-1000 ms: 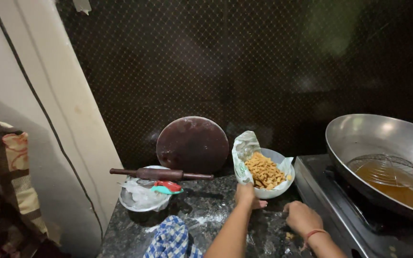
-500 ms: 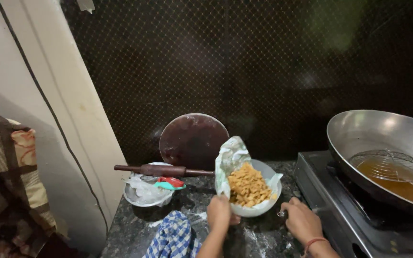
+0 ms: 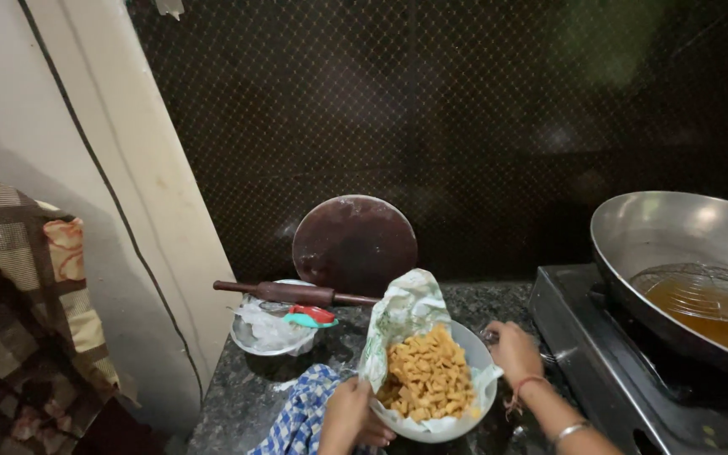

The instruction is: Sorting and cleaning deep-fried snacks in a kitchen production area.

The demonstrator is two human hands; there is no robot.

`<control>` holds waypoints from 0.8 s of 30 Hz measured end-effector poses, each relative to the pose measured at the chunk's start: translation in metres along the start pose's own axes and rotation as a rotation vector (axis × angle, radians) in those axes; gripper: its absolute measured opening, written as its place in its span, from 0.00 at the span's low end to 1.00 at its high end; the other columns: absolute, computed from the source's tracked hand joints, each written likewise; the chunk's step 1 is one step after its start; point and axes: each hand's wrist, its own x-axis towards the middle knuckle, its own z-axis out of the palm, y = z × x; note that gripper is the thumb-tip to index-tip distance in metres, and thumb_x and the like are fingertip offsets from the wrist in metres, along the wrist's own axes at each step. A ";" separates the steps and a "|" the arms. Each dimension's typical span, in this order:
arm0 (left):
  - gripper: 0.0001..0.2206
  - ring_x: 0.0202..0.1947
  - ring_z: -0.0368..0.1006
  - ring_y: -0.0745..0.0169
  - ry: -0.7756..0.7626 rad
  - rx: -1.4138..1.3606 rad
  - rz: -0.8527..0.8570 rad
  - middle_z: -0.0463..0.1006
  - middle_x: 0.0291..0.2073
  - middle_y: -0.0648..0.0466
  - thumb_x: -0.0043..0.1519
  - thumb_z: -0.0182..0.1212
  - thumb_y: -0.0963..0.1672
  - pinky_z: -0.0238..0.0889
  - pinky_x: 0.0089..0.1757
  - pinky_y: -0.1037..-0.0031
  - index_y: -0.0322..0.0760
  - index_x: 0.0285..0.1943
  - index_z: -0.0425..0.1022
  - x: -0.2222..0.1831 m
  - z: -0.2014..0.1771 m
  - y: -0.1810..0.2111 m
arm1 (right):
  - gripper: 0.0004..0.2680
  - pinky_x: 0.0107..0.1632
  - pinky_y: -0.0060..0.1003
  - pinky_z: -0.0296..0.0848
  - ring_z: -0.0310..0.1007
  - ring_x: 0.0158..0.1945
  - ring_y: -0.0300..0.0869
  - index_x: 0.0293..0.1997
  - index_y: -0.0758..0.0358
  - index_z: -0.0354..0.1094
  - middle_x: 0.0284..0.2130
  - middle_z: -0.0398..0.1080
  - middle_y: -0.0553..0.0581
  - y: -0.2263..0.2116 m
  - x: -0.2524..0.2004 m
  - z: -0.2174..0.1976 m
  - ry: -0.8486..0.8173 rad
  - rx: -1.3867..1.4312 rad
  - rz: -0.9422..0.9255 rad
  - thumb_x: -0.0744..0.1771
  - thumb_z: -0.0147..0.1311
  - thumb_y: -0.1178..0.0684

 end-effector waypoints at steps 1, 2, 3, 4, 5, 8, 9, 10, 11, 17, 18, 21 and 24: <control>0.20 0.34 0.84 0.38 0.003 0.000 -0.003 0.84 0.31 0.38 0.62 0.46 0.50 0.76 0.38 0.55 0.30 0.43 0.79 0.003 -0.002 -0.005 | 0.10 0.51 0.47 0.76 0.78 0.47 0.55 0.44 0.50 0.78 0.42 0.76 0.60 0.004 0.011 0.007 -0.003 0.001 -0.002 0.60 0.63 0.52; 0.20 0.38 0.82 0.37 0.033 0.145 0.057 0.84 0.33 0.38 0.62 0.47 0.50 0.74 0.41 0.55 0.32 0.43 0.81 0.007 -0.004 -0.011 | 0.08 0.51 0.45 0.77 0.80 0.47 0.53 0.41 0.52 0.79 0.40 0.79 0.60 0.007 0.022 0.014 -0.075 0.059 0.031 0.60 0.62 0.53; 0.20 0.41 0.80 0.36 0.061 0.289 0.118 0.83 0.36 0.38 0.61 0.48 0.51 0.72 0.44 0.55 0.34 0.43 0.82 0.011 -0.004 -0.017 | 0.07 0.51 0.44 0.78 0.82 0.46 0.51 0.38 0.54 0.81 0.39 0.81 0.59 0.012 0.032 0.022 -0.146 0.114 0.065 0.61 0.61 0.54; 0.20 0.41 0.80 0.36 0.061 0.288 0.116 0.83 0.36 0.38 0.61 0.48 0.51 0.72 0.44 0.55 0.34 0.43 0.82 0.007 -0.009 -0.001 | 0.07 0.51 0.44 0.78 0.82 0.46 0.51 0.38 0.54 0.81 0.39 0.81 0.59 0.006 0.033 0.017 -0.148 0.113 0.065 0.61 0.61 0.54; 0.20 0.44 0.79 0.35 0.104 0.301 0.131 0.82 0.38 0.37 0.61 0.50 0.52 0.71 0.45 0.55 0.34 0.44 0.82 0.001 -0.013 0.016 | 0.07 0.52 0.43 0.78 0.81 0.47 0.52 0.40 0.53 0.81 0.40 0.81 0.61 0.001 0.033 0.012 -0.188 0.096 0.102 0.61 0.61 0.53; 0.20 0.47 0.76 0.33 0.168 0.331 0.081 0.80 0.42 0.35 0.62 0.50 0.52 0.69 0.48 0.52 0.38 0.48 0.82 -0.025 -0.024 0.078 | 0.09 0.53 0.44 0.76 0.80 0.48 0.53 0.44 0.52 0.80 0.42 0.79 0.61 -0.012 0.038 0.006 -0.230 0.065 0.072 0.63 0.60 0.51; 0.19 0.48 0.74 0.31 0.190 0.348 0.020 0.80 0.44 0.36 0.63 0.48 0.52 0.67 0.50 0.50 0.41 0.50 0.82 -0.036 -0.027 0.101 | 0.10 0.52 0.46 0.76 0.79 0.48 0.54 0.46 0.53 0.79 0.44 0.78 0.61 -0.015 0.040 0.006 -0.229 0.052 0.005 0.63 0.60 0.50; 0.19 0.48 0.74 0.31 0.192 0.346 0.016 0.80 0.44 0.36 0.63 0.48 0.52 0.67 0.50 0.50 0.41 0.50 0.82 -0.037 -0.023 0.103 | 0.10 0.52 0.46 0.76 0.79 0.48 0.54 0.46 0.53 0.79 0.44 0.78 0.61 -0.021 0.040 0.001 -0.233 0.051 0.003 0.63 0.60 0.50; 0.19 0.48 0.75 0.32 0.224 0.360 0.003 0.80 0.44 0.37 0.64 0.49 0.52 0.67 0.50 0.51 0.42 0.51 0.82 -0.037 -0.020 0.105 | 0.12 0.52 0.46 0.75 0.78 0.49 0.55 0.49 0.53 0.77 0.43 0.78 0.62 -0.028 0.039 -0.002 -0.243 0.129 -0.026 0.62 0.60 0.50; 0.17 0.45 0.76 0.32 0.399 0.329 0.080 0.81 0.43 0.38 0.67 0.47 0.49 0.67 0.47 0.49 0.43 0.59 0.75 -0.051 0.002 0.107 | 0.15 0.49 0.46 0.76 0.80 0.47 0.55 0.53 0.52 0.77 0.43 0.78 0.64 -0.012 0.054 0.015 -0.247 0.231 -0.105 0.62 0.55 0.55; 0.17 0.44 0.76 0.31 0.448 0.259 0.121 0.80 0.43 0.37 0.66 0.47 0.48 0.67 0.46 0.49 0.44 0.62 0.73 -0.055 0.003 0.109 | 0.15 0.48 0.45 0.77 0.80 0.45 0.54 0.53 0.53 0.77 0.42 0.79 0.64 -0.006 0.057 0.019 -0.232 0.239 -0.141 0.61 0.54 0.56; 0.17 0.45 0.76 0.33 0.416 0.235 0.076 0.81 0.42 0.39 0.65 0.49 0.47 0.67 0.46 0.49 0.49 0.62 0.74 -0.063 -0.003 0.124 | 0.11 0.42 0.46 0.78 0.82 0.34 0.52 0.46 0.60 0.76 0.31 0.80 0.62 -0.017 0.058 0.002 -0.248 0.432 -0.037 0.62 0.55 0.59; 0.16 0.45 0.77 0.35 0.371 0.314 0.051 0.82 0.43 0.41 0.65 0.50 0.46 0.67 0.47 0.50 0.53 0.61 0.76 -0.059 -0.008 0.119 | 0.05 0.40 0.46 0.77 0.79 0.33 0.52 0.35 0.67 0.76 0.30 0.78 0.59 -0.017 0.067 -0.005 -0.242 0.688 -0.045 0.64 0.53 0.62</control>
